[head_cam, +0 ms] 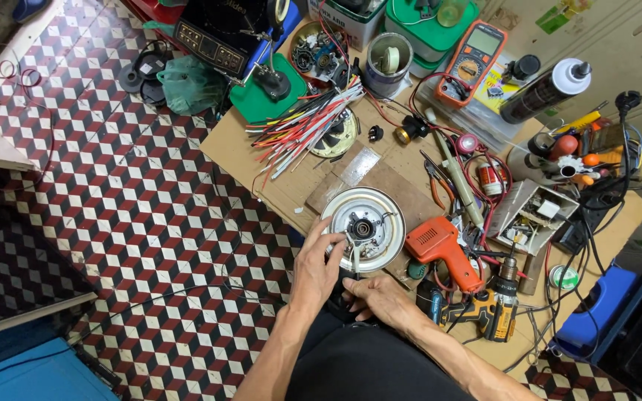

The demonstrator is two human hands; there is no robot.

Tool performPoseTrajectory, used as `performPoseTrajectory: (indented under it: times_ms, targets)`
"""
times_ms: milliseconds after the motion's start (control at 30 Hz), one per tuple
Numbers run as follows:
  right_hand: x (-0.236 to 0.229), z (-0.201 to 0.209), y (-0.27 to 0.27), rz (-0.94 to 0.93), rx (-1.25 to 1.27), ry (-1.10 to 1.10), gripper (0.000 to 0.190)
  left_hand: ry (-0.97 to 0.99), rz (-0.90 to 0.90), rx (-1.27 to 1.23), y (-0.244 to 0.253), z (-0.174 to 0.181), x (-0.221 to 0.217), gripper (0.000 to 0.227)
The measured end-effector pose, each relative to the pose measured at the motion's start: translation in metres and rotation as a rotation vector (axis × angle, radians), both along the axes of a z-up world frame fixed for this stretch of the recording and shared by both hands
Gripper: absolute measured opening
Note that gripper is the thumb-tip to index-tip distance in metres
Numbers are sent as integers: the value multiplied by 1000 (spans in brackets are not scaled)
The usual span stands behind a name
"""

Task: Repairing or assembling a circular heating element component using a heat gun and small hand tools.

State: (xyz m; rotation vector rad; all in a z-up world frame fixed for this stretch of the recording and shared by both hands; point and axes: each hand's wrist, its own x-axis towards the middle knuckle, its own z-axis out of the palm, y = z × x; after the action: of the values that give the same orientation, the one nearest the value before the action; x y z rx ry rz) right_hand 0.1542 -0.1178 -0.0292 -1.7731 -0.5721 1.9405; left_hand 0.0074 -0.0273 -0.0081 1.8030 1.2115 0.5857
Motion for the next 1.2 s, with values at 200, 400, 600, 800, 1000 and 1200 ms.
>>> performPoseTrajectory:
  times_ms: [200, 400, 600, 800, 1000, 1200]
  targets:
    - [3, -29, -6, -7, 3, 62, 31, 14, 156, -11, -14, 13, 18, 20]
    - [3, -25, -4, 11, 2, 29, 30, 67, 200, 107, -16, 16, 26, 26]
    - [4, -27, -5, 11, 14, 61, 29, 40, 283, 95, -16, 9, 29, 15]
    - [4, -23, -3, 35, 19, 67, 30, 42, 351, 54, -13, 17, 35, 14]
    - [6, -27, -4, 56, 38, 69, 31, 71, 455, 2, -17, 12, 41, 17]
    - [8, -20, -2, 105, 50, 24, 33, -21, 535, 12, -22, 9, 45, 17]
